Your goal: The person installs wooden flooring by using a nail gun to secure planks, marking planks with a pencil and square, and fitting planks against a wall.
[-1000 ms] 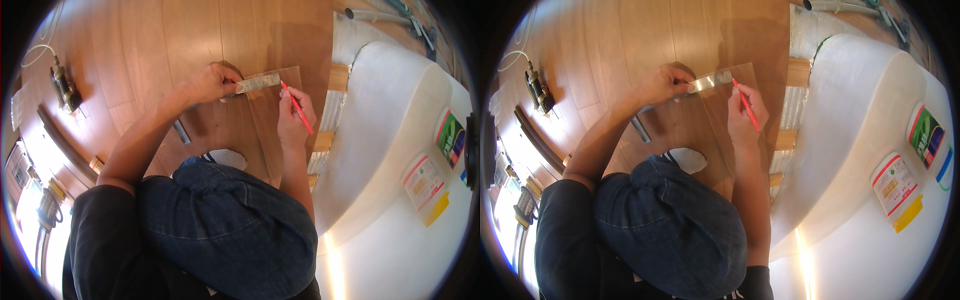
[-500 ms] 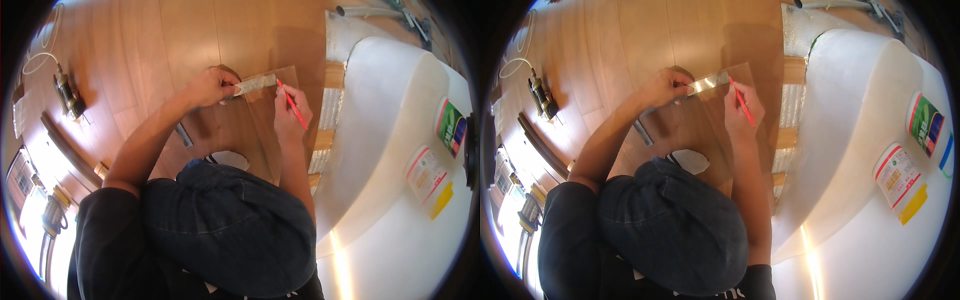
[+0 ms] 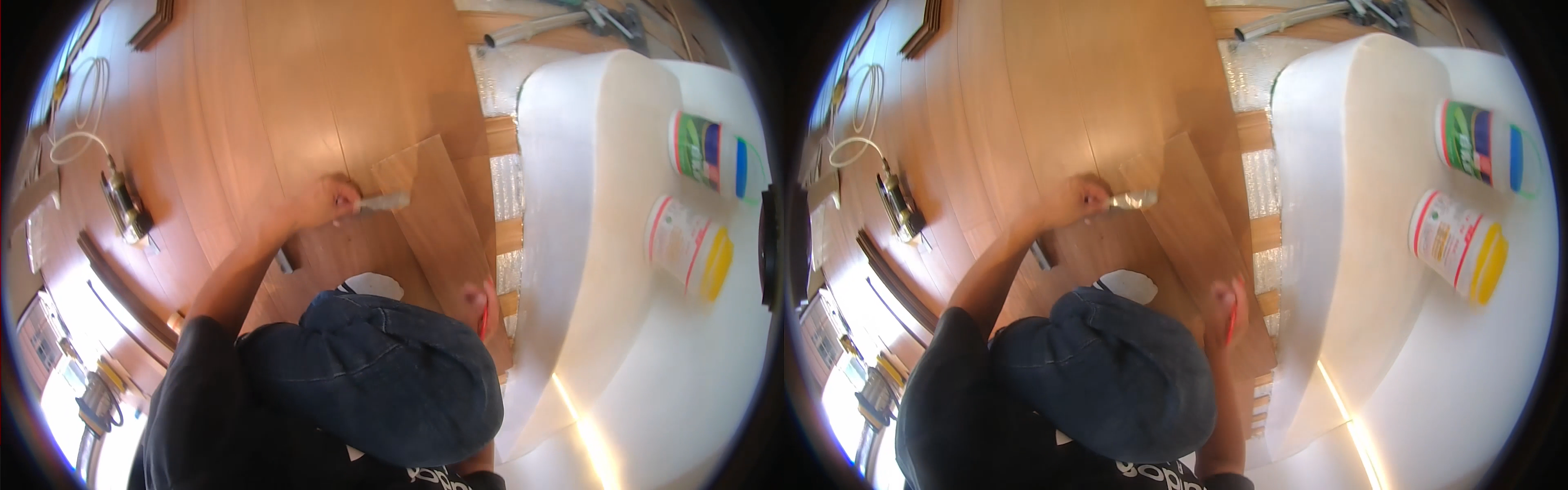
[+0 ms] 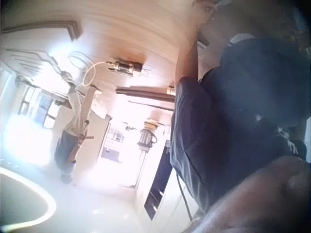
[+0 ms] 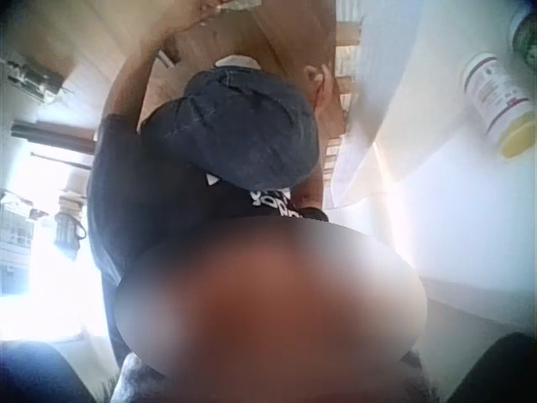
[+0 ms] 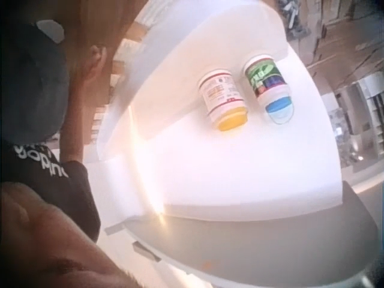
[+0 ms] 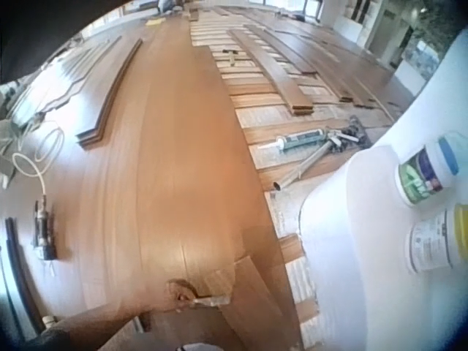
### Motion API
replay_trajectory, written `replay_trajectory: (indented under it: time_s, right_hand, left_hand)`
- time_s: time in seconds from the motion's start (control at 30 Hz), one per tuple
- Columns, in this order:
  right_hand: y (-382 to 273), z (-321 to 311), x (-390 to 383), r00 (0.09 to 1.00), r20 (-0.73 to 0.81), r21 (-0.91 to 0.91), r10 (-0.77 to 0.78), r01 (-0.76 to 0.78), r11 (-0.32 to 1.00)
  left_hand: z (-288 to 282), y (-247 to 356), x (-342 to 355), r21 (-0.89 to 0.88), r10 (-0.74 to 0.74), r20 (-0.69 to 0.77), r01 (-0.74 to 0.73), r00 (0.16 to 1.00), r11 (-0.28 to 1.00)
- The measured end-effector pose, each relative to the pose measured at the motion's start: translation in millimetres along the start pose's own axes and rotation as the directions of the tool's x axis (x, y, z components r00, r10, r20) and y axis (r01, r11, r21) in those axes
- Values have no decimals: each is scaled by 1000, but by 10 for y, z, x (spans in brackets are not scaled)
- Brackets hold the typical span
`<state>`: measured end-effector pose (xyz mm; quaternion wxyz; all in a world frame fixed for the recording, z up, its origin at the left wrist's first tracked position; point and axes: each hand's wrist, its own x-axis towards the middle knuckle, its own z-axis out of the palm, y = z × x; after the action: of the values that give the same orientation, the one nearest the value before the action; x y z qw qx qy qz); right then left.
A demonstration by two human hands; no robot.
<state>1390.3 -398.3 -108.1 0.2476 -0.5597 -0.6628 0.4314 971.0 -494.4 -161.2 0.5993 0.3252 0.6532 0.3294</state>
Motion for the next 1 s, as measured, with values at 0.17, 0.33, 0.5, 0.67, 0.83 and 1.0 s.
replay_trajectory:
  time_s: [0.17, 0.33, 0.5, 0.67, 0.83, 1.0]
  right_hand:
    - [609, -826, -1314, 988, -46, 137, 144, -136, 981]
    - [-119, -620, -1420, 947, -86, 361, 308, -259, 896]
    - [-485, -452, -1399, 971, -158, 537, 182, -70, 841]
    - [-500, -747, -1601, 853, -316, -440, -415, 256, 861]
    - [-216, -1095, -2269, 957, -110, -527, -269, 174, 832]
    - [-190, -1115, -2373, 946, -79, -603, -315, 206, 771]
  left_hand:
    - [486, 923, -285, 395, 135, 295, -249, 946, 884]
    - [1433, 2060, -152, 258, 199, 492, -361, 847, 896]
    - [2351, 2692, -419, -76, 247, 698, -274, 672, 959]
    - [3006, 2250, -214, -206, 295, 737, -213, 608, 955]
    - [3130, 2263, -605, -161, 202, 810, -122, 551, 979]
    - [3116, 2255, -366, 128, 206, 650, -373, 731, 919]
